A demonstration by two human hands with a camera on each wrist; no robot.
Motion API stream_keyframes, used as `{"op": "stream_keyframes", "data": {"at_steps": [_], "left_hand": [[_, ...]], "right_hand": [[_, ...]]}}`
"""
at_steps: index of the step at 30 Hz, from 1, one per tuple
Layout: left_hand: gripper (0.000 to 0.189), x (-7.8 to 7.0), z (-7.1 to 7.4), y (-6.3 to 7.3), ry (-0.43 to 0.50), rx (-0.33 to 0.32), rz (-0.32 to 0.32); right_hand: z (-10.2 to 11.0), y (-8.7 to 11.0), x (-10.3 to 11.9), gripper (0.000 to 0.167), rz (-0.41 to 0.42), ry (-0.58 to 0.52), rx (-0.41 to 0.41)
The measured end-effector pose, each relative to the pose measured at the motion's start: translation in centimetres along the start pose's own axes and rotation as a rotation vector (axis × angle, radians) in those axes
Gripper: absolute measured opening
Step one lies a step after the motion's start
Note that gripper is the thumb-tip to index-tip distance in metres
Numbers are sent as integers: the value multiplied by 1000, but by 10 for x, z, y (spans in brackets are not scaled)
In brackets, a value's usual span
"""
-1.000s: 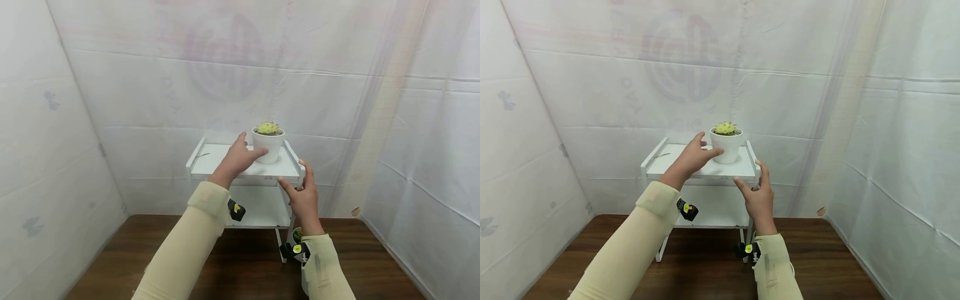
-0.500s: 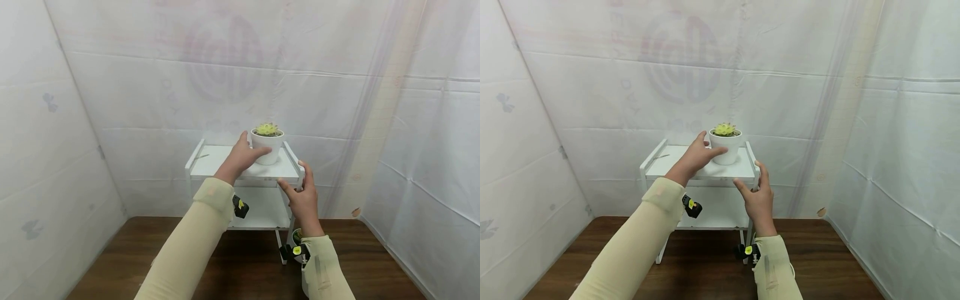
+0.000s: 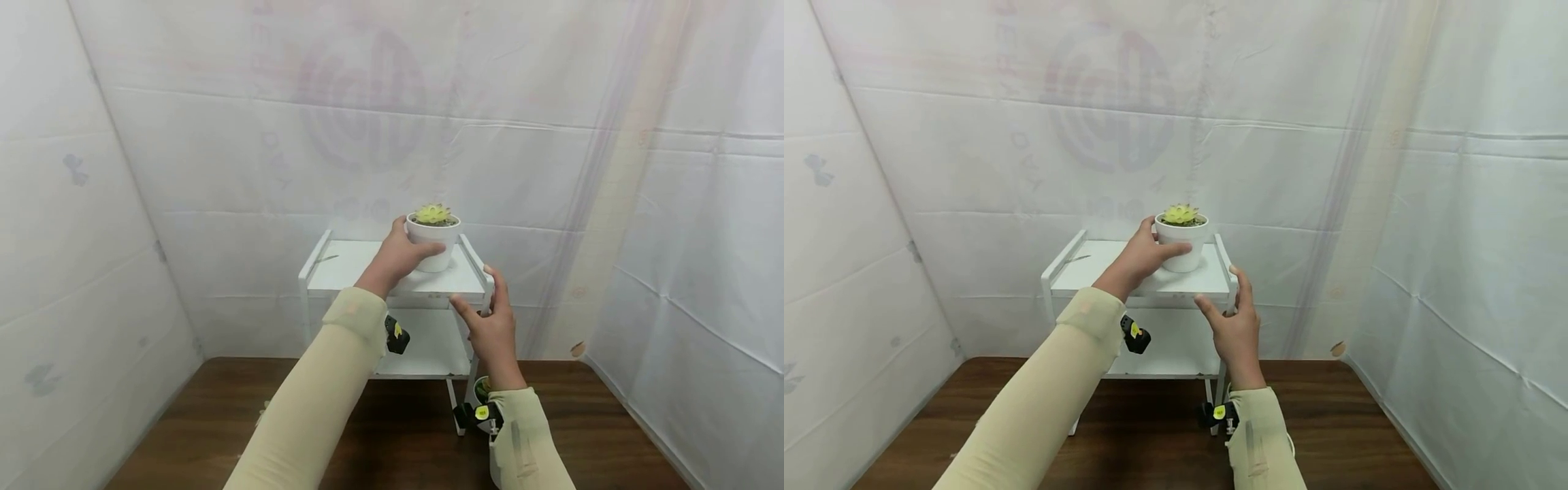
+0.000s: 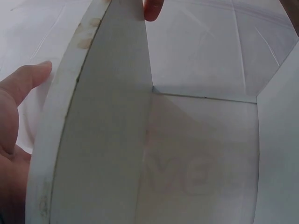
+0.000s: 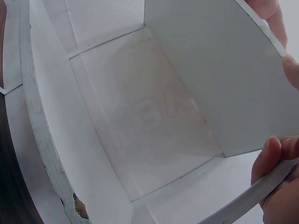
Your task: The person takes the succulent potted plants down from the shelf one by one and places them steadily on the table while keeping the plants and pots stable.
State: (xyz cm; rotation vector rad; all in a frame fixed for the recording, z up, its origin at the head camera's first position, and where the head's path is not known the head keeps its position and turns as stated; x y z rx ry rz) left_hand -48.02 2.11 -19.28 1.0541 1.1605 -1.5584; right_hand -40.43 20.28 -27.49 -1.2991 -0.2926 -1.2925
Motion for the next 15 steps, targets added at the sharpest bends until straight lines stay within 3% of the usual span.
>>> {"op": "stream_keyframes", "data": {"at_steps": [15], "left_hand": [[99, -2, -3, -3, 2, 0, -16]], "right_hand": [[0, -3, 0, 77, 0, 4, -2]]}}
Point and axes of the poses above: each hand's wrist, its own y-axis away from the middle knuckle, its own z-axis out of the back of the hand, x = y × z, the point moved 10 cm from there along -y, towards the middle knuckle, and after that the axes turned 11 degrees about y, right-handed, at the moved point
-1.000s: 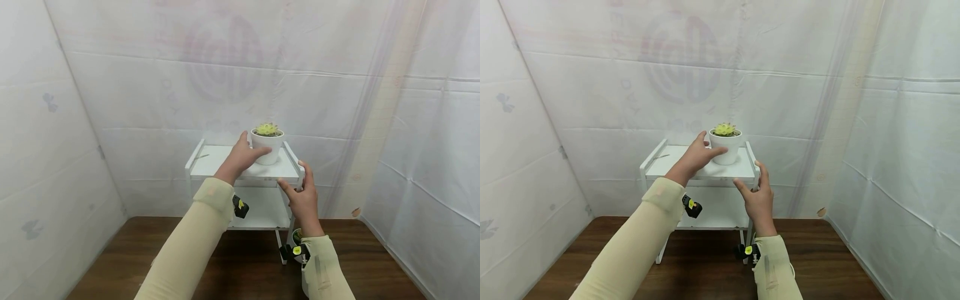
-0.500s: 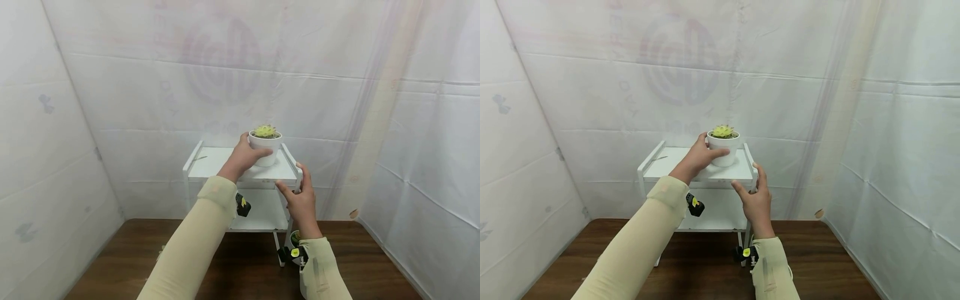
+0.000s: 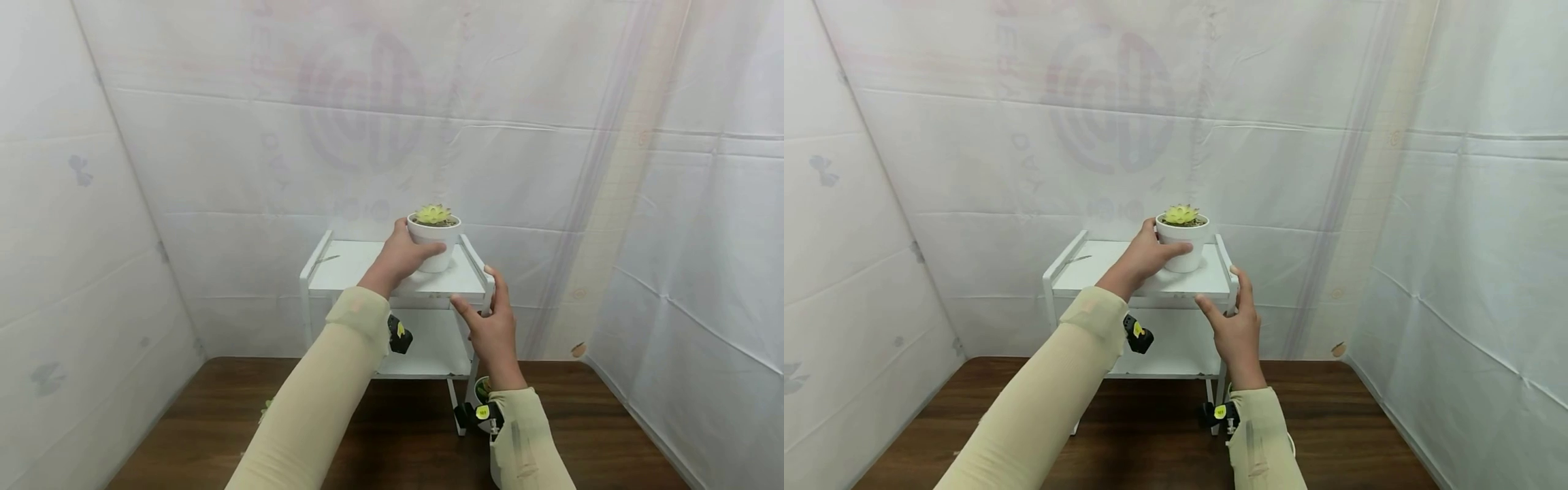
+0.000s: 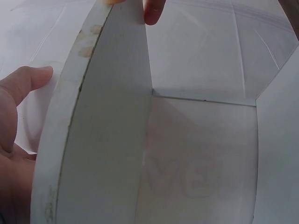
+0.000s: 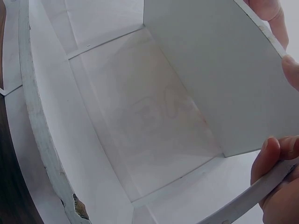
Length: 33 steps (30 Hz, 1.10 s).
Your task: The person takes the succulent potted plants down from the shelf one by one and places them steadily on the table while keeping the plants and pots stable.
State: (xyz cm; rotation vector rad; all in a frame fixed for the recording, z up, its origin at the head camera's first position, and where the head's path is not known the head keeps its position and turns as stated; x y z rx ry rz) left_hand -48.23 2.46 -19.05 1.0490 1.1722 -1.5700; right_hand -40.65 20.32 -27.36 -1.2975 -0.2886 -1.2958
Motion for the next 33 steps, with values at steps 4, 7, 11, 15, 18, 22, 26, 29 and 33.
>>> {"op": "stream_keyframes", "data": {"at_steps": [4, 7, 11, 15, 18, 22, 26, 29, 33], "left_hand": [[98, 0, 2, 0, -8, -8, -8], [98, 0, 3, 0, -18, -11, -9], [99, 0, 6, 0, -30, -12, -11], [99, 0, 9, 2, -34, -15, -9], [98, 0, 11, 3, -35, -17, -9], [98, 0, 14, 3, -29, -19, -14], [98, 0, 17, 4, -25, -24, -16], [98, -1, 19, 6, -22, -28, -19], [98, -1, 23, 10, -11, -31, -10]], "right_hand": [[-1, -2, -1, 76, 7, 2, 0], [-1, -3, -2, 77, 12, 2, 1], [-2, -4, -3, 78, 13, 2, 5], [-4, -4, -3, 77, 7, 2, 15], [-4, -4, -3, 77, 5, -4, 17], [-3, -4, -3, 77, 4, -7, 16], [-5, -5, -4, 78, 2, 2, 24], [-5, -6, -5, 78, -2, 3, 28], [-5, -7, -7, 76, -10, -1, 29]]}}
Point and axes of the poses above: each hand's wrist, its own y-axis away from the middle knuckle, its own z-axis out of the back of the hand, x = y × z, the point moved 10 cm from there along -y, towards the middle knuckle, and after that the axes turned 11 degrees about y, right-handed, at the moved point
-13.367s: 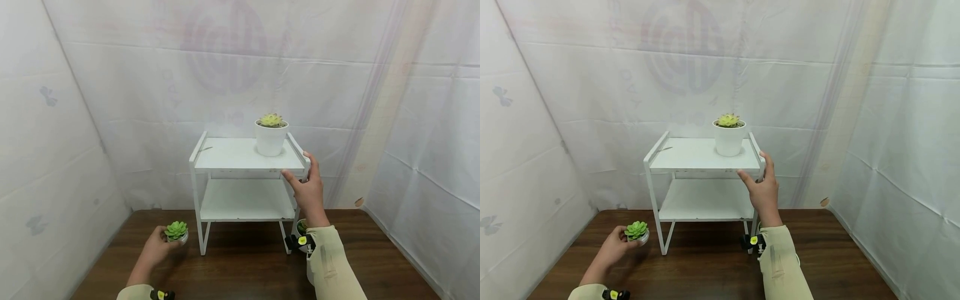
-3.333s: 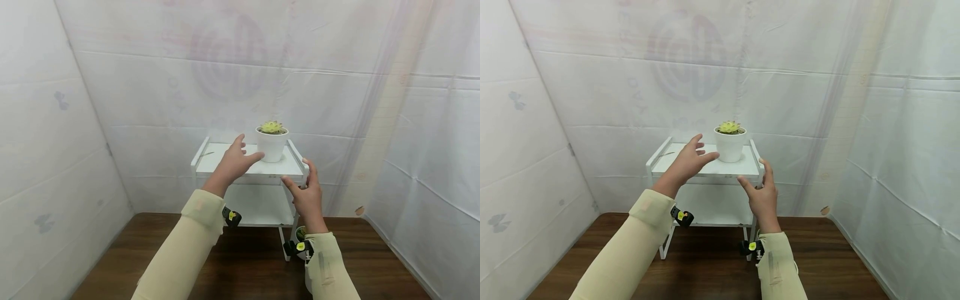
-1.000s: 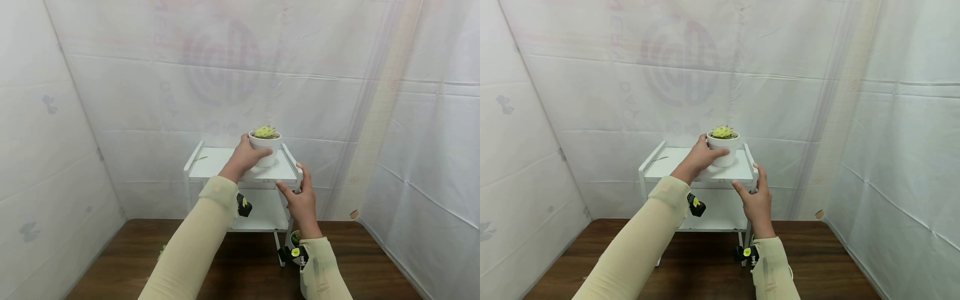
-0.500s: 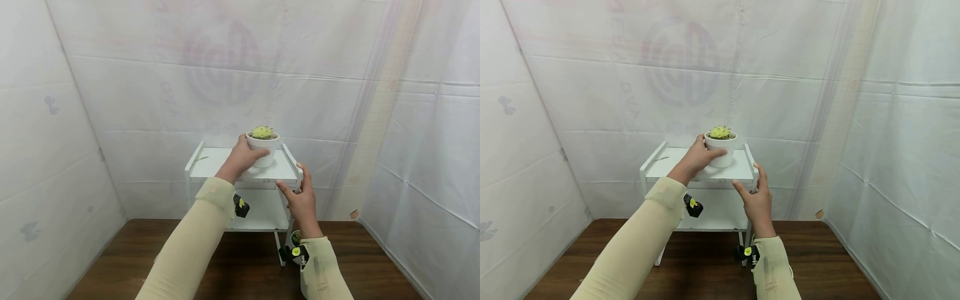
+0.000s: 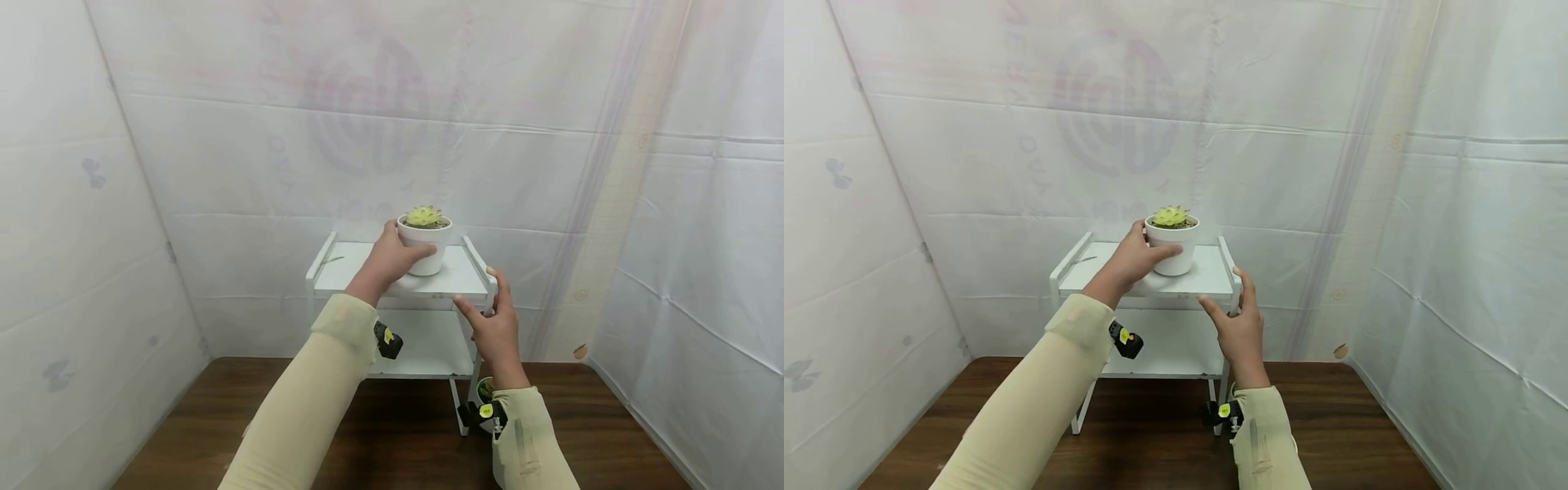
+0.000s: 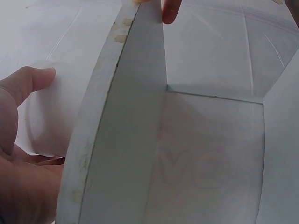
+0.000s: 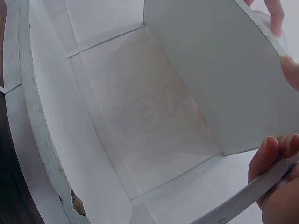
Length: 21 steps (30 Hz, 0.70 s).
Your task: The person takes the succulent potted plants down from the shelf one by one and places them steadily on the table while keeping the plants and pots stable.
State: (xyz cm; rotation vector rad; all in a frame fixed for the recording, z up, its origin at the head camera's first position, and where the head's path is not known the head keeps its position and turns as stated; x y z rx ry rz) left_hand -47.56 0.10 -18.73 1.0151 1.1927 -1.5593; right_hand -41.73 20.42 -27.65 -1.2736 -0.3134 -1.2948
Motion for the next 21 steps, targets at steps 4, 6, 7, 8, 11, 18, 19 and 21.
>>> {"op": "stream_keyframes", "data": {"at_steps": [4, 6, 7, 8, 11, 18, 19, 21], "left_hand": [[99, 1, 5, 4, 1, -8, 19], [99, 1, 8, 5, 0, -16, 20], [99, 1, 10, 6, -1, -22, 19], [99, 1, 11, 6, -2, -28, 16], [98, 0, 15, 8, -2, -38, 9], [100, -1, 15, 12, -14, -10, 7], [100, -2, 15, 13, -20, -13, 7], [100, -3, 17, 15, -30, -20, 4]], "right_hand": [[-1, -1, 0, 75, 0, -5, -1], [-1, -1, -1, 75, 1, -8, 2], [-2, -2, -1, 75, -1, -9, 5], [-2, -2, -2, 75, -2, -9, 10], [-1, -3, -4, 76, -13, -13, 21], [4, -3, -6, 77, -15, -5, 9], [5, -3, -6, 77, -12, -4, 8], [5, -4, -6, 77, -8, -5, 9]]}}
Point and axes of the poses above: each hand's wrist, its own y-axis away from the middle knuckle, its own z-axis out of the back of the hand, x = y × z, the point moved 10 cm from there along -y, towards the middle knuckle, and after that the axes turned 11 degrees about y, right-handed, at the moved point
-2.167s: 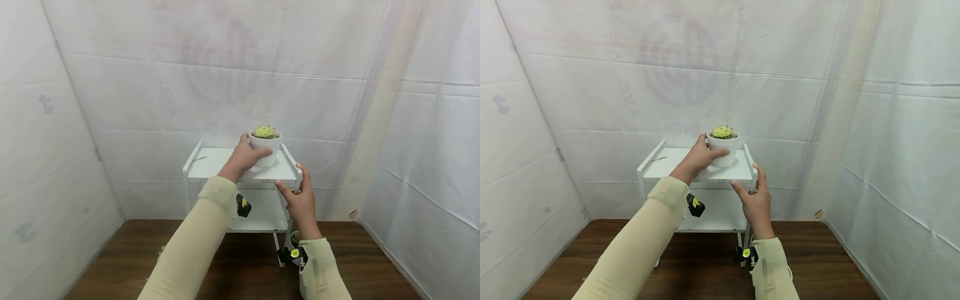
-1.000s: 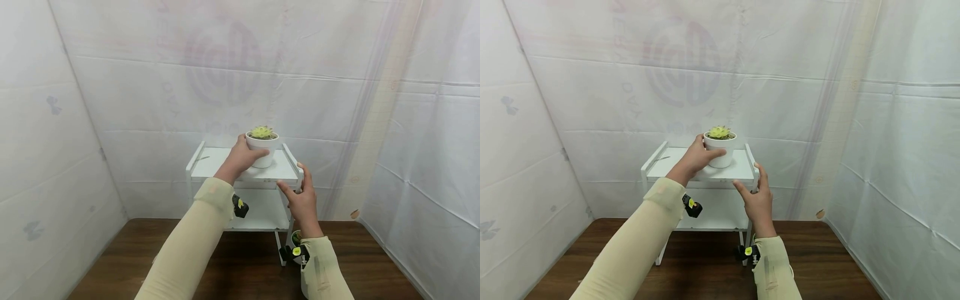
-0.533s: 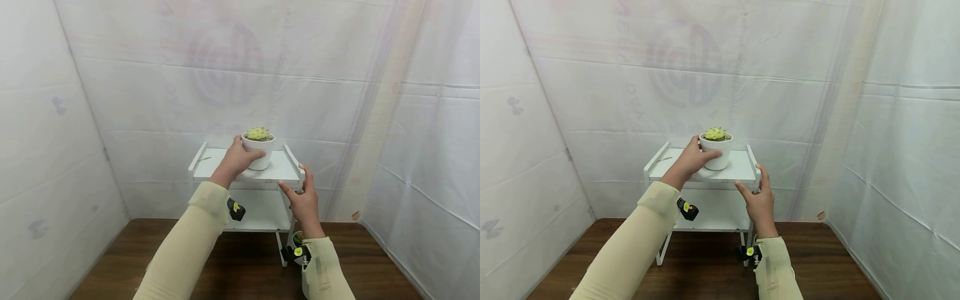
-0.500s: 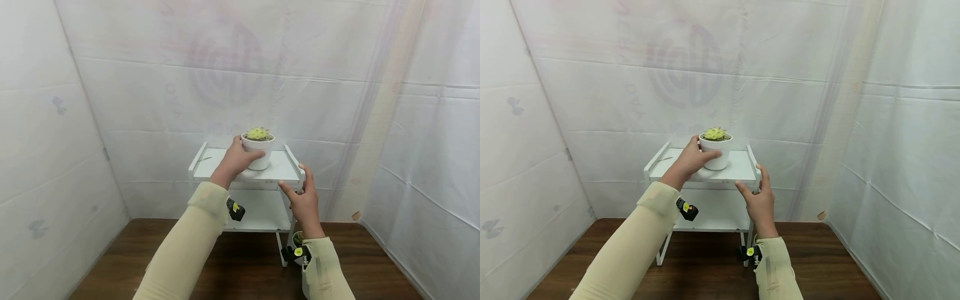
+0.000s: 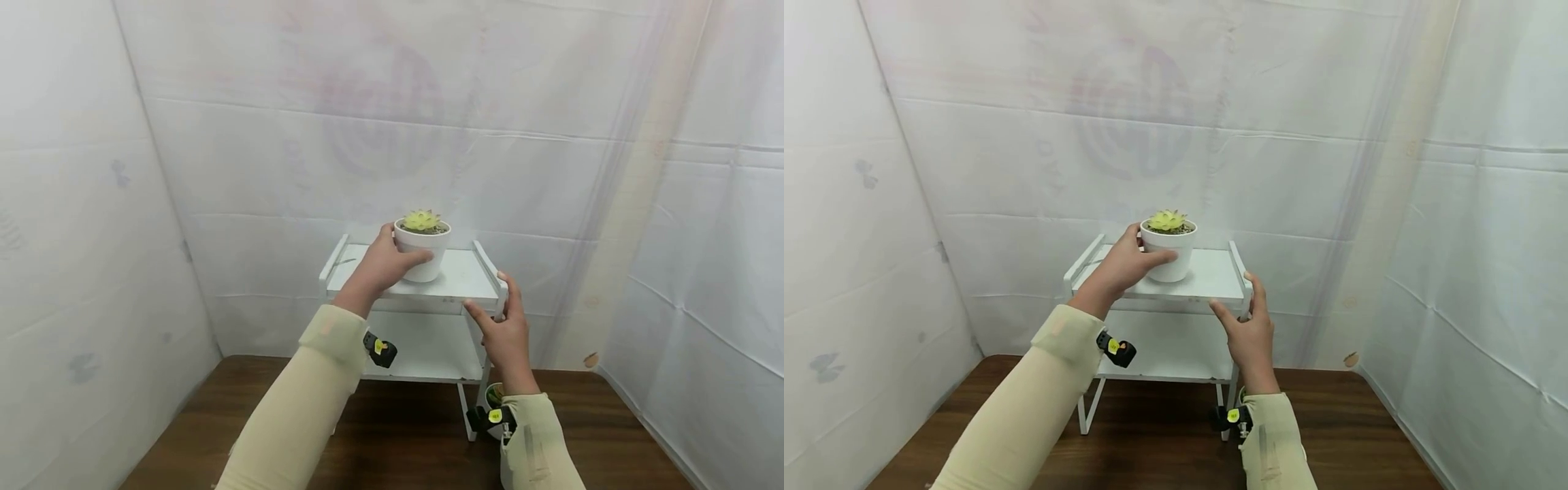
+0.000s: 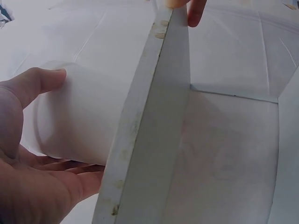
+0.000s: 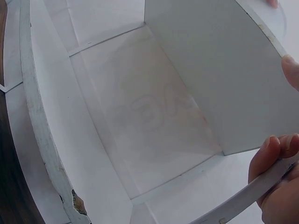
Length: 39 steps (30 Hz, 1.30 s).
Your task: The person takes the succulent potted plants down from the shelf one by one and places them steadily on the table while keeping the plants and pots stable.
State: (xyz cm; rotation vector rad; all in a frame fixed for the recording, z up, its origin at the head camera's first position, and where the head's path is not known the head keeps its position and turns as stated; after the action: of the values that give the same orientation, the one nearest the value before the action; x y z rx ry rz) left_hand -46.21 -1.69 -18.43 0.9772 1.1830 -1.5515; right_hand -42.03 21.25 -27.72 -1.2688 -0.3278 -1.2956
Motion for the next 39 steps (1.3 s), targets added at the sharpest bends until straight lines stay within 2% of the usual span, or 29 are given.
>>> {"op": "stream_keyframes", "data": {"at_steps": [3, 10, 15, 21, 27, 39], "left_hand": [[100, -2, 2, 3, -2, -2, -6], [100, -4, 9, 10, 1, 1, -13], [100, -7, 15, 14, 8, 11, -14], [100, -5, 23, 22, 15, 8, 2], [97, -7, 30, 30, 42, 8, -24], [93, -11, 39, 44, 108, 49, -73]], "right_hand": [[1, 0, 2, 76, -12, -3, 6], [7, 12, 26, 74, -25, 2, 29], [9, 11, 28, 75, -37, 4, 28], [6, 3, 11, 76, -49, 0, 31], [1, -4, -11, 78, -44, 9, 27], [4, -8, -15, 77, -34, 41, 2]]}}
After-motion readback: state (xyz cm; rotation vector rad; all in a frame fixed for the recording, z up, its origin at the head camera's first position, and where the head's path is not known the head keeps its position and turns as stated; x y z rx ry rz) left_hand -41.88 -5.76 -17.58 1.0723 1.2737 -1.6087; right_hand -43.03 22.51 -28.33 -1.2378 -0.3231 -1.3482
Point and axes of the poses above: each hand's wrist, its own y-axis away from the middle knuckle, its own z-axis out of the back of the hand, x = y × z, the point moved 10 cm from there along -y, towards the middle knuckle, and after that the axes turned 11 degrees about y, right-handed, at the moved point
